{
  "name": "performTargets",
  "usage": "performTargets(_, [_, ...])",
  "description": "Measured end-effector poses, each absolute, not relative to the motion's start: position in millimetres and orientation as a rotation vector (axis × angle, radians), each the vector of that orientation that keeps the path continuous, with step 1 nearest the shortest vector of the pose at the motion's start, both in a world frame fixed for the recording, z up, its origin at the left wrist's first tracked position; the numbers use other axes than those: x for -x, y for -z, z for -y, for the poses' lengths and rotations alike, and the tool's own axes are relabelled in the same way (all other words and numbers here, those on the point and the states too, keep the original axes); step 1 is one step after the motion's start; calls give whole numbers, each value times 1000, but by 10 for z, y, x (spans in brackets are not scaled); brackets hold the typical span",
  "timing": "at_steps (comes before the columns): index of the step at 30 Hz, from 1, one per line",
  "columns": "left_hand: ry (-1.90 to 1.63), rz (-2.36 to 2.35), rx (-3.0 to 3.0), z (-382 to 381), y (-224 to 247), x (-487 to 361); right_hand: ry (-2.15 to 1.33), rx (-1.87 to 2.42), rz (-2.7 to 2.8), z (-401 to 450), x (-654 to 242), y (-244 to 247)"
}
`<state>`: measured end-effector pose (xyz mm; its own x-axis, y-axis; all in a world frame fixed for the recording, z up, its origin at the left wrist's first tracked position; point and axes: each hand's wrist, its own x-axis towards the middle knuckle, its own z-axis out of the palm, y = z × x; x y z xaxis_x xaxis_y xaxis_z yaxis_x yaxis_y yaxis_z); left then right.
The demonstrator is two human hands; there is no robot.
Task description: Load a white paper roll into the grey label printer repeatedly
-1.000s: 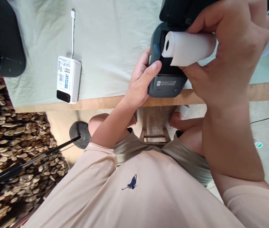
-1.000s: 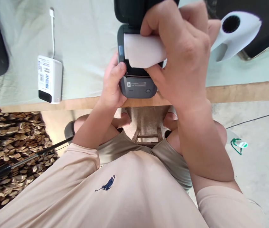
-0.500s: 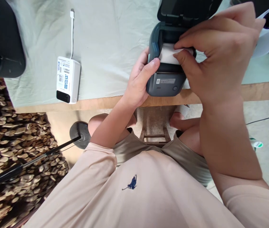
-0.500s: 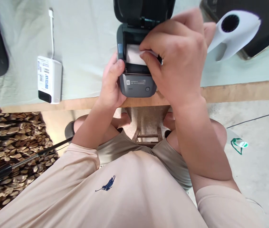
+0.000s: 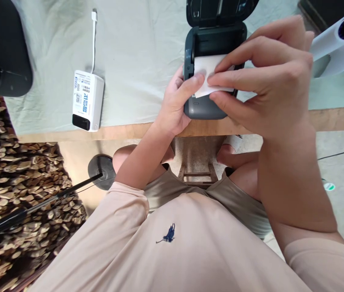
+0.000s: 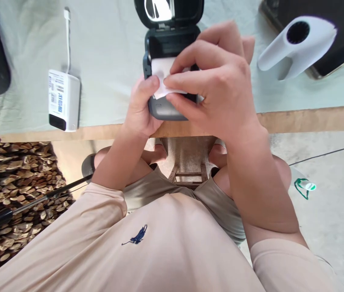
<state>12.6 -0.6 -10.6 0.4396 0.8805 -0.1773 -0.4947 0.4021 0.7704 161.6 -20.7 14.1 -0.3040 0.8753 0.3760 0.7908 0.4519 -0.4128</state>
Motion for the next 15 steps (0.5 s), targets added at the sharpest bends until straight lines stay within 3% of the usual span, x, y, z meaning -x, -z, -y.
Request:
performTargets(11, [-860, -728, -837, 1, 192, -64, -362, 1548, 1638, 224, -1573, -307])
performTargets(15, [-849, -677, -925, 8, 191, -75, -473, 1336, 1327, 106, -1590, -167])
